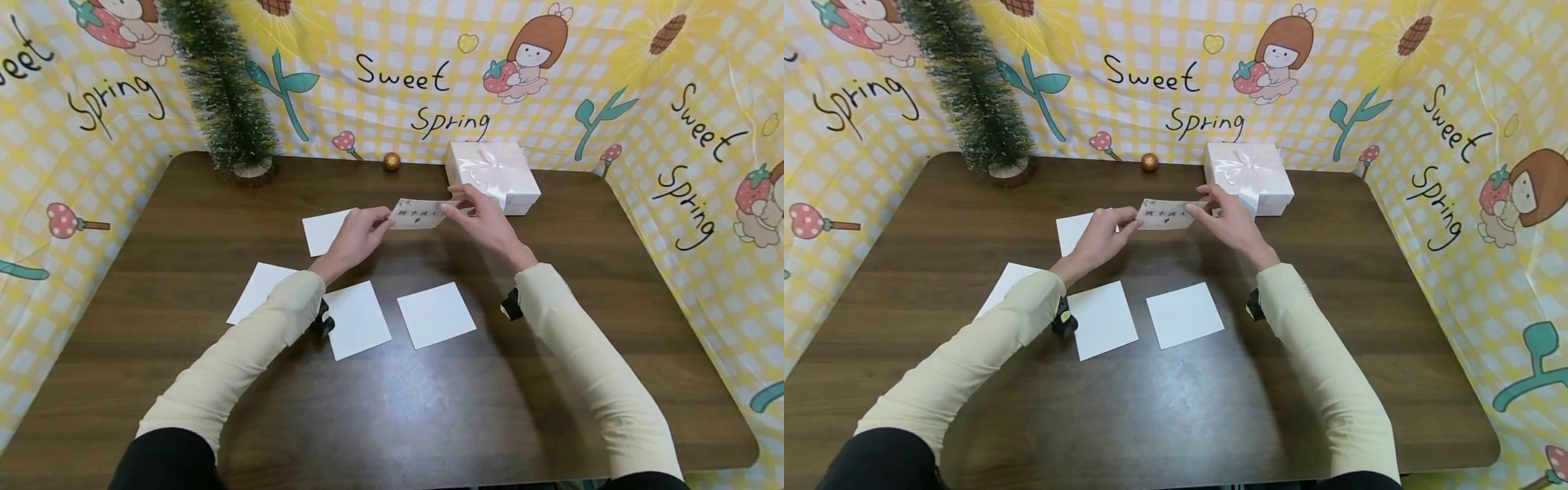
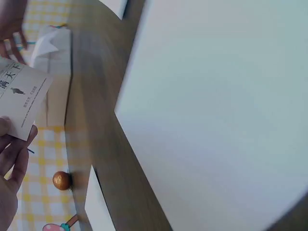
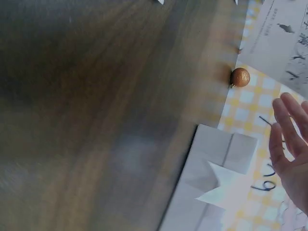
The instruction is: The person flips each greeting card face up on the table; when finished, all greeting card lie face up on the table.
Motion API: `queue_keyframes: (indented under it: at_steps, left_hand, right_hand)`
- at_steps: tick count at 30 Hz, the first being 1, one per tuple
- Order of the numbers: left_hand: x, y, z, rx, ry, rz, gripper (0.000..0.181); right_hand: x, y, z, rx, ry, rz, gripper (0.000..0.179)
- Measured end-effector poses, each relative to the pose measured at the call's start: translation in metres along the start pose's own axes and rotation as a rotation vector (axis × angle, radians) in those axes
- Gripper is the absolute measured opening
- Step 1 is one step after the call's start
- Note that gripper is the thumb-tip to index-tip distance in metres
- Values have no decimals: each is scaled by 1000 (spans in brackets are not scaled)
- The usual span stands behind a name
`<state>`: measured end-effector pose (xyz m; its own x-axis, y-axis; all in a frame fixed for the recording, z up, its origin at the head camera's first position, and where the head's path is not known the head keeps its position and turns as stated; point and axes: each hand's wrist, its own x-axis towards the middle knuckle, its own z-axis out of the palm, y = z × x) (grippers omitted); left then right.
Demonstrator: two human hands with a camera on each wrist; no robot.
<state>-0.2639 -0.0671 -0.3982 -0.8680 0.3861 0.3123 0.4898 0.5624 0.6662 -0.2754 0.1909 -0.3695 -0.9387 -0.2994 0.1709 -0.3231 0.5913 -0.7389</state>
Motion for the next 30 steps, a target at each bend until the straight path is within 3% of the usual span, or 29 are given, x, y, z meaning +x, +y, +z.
queue_keyframes:
  at_steps: [4, 7, 14, 22, 26, 30]
  left_hand:
    - [2, 5, 2, -117, 32, -39, 14]
    - [4, 9, 5, -181, 45, -82, 12]
    - [10, 13, 12, -223, 52, -229, 13]
    - [17, 10, 24, -89, -38, -447, 13]
    - [20, 11, 29, -28, -96, -514, 14]
    - [23, 11, 33, 16, -143, -555, 16]
  right_hand:
    - [-1, 8, 2, 66, -11, 43, 32]
    - [-2, 11, 5, 97, -7, 29, 22]
    - [-5, 14, 13, 50, 48, 40, 17]
    - [-3, 14, 21, -81, 15, 224, 21]
    - [-3, 18, 24, -106, -45, 313, 21]
    - [-3, 21, 28, -137, -91, 344, 22]
